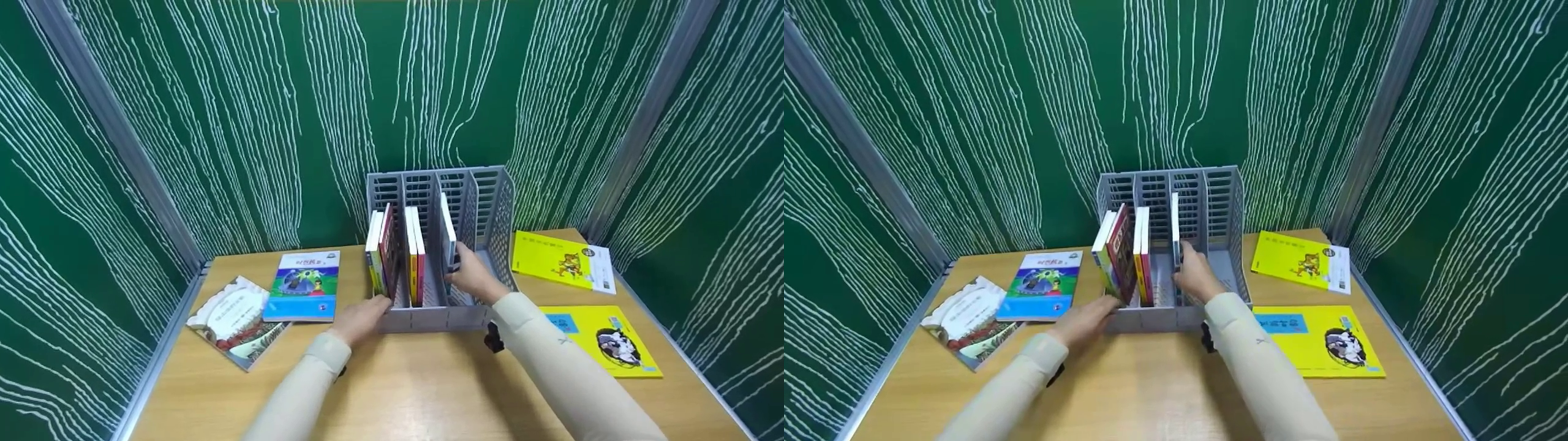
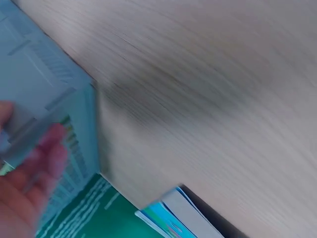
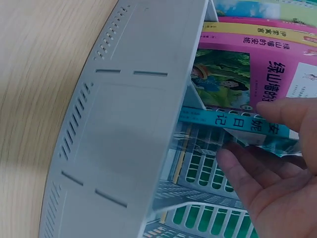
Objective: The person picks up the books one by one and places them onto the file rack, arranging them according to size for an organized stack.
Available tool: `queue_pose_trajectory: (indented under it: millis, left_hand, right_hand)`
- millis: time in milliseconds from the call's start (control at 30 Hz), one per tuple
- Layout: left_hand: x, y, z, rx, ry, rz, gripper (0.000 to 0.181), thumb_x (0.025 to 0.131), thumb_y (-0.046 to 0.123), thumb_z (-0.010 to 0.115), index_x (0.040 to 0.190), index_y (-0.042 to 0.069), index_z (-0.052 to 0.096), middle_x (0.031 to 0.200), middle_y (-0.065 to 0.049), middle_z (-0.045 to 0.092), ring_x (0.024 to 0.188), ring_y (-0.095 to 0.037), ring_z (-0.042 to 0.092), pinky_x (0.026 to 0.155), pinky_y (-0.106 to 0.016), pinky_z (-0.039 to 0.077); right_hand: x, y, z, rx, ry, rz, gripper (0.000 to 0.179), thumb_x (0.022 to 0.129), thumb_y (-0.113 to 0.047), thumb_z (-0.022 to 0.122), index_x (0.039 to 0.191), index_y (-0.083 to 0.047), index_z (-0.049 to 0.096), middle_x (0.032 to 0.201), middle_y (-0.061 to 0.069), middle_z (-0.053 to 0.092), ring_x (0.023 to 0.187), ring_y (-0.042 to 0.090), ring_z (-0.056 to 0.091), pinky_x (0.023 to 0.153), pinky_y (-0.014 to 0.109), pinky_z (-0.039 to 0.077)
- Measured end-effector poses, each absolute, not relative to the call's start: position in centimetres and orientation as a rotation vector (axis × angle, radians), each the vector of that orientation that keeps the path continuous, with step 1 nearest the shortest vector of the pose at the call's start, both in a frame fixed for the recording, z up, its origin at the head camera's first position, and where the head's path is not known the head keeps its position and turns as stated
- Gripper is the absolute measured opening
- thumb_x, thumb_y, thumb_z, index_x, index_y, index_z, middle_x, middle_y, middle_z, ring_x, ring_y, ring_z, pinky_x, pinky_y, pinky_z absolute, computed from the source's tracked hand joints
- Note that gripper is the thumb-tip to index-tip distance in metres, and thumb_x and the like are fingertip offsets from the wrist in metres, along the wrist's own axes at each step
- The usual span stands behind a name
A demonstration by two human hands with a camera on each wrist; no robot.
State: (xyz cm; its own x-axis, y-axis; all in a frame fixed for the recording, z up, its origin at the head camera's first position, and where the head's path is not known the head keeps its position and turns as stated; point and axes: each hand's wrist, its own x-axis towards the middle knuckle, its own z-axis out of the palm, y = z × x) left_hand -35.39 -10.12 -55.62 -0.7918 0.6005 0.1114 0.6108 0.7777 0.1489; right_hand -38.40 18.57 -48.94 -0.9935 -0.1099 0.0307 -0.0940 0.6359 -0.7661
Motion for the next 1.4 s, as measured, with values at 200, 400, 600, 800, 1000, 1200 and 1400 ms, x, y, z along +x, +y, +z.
queue_pose_trajectory:
  millis: [200,400,600,800,1000,1200,1400]
  left_hand:
    - [-35.9,-12.7,-55.4,-0.998,-2.591,-0.259,0.025,0.105,0.014,0.069,0.129,0.008,0.067,0.121,-0.006,0.073,0.079,-0.021,0.072,0.067,-0.033,0.063]
    - [-37.1,-16.3,-54.8,-0.694,-2.592,-0.327,0.015,0.100,0.008,0.071,0.114,0.004,0.067,0.104,-0.011,0.069,0.079,-0.026,0.069,0.067,-0.038,0.063]
    - [-38.0,-20.1,-54.3,-0.221,-2.772,-0.457,0.028,0.108,0.017,0.064,0.125,-0.004,0.066,0.116,-0.023,0.070,0.104,-0.041,0.072,0.090,-0.056,0.063]
    - [-37.8,-23.3,-54.3,0.118,-2.842,-0.506,0.048,0.108,0.026,0.064,0.135,-0.014,0.060,0.129,-0.034,0.066,0.121,-0.050,0.067,0.101,-0.062,0.058]
    - [-37.6,-25.3,-55.2,0.329,-2.904,-0.567,0.057,0.109,0.030,0.063,0.139,-0.018,0.054,0.132,-0.039,0.064,0.124,-0.054,0.064,0.102,-0.065,0.056]
    - [-37.4,-26.2,-56.7,0.454,-3.023,-0.611,0.069,0.109,0.038,0.060,0.144,-0.020,0.045,0.135,-0.043,0.058,0.129,-0.058,0.059,0.104,-0.068,0.053]
    - [-37.4,-26.0,-57.4,0.507,-3.097,-0.595,0.074,0.110,0.043,0.057,0.142,-0.022,0.042,0.138,-0.046,0.056,0.133,-0.060,0.055,0.107,-0.071,0.051]
  right_hand:
    - [-37.5,19.7,-49.0,-0.175,2.905,-1.162,0.076,0.094,0.007,0.069,0.163,0.005,0.036,0.140,0.032,0.064,0.124,0.045,0.067,0.108,0.057,0.059]
    - [-36.7,21.2,-49.2,-0.219,2.985,-0.999,0.056,0.099,-0.004,0.071,0.152,0.001,0.056,0.126,0.026,0.072,0.105,0.034,0.069,0.098,0.053,0.063]
    - [-35.9,22.5,-50.0,-0.306,3.031,-0.795,0.043,0.101,-0.018,0.076,0.138,0.001,0.067,0.122,0.024,0.076,0.098,0.032,0.075,0.091,0.051,0.066]
    - [-34.8,23.3,-51.2,-0.342,3.001,-0.706,0.046,0.101,-0.028,0.076,0.137,0.001,0.069,0.132,0.026,0.074,0.114,0.041,0.074,0.101,0.058,0.062]
    - [-34.1,23.5,-52.1,-0.314,2.967,-0.635,0.046,0.104,-0.035,0.073,0.134,0.000,0.072,0.132,0.023,0.075,0.118,0.041,0.072,0.106,0.060,0.059]
    - [-33.6,23.8,-53.4,-0.327,2.966,-0.594,0.048,0.108,-0.042,0.066,0.125,0.001,0.076,0.115,0.020,0.079,0.098,0.033,0.073,0.095,0.058,0.062]
    - [-33.5,23.9,-53.8,-0.279,2.934,-0.568,0.059,0.111,-0.050,0.056,0.126,0.003,0.075,0.107,0.019,0.078,0.091,0.033,0.068,0.092,0.059,0.059]
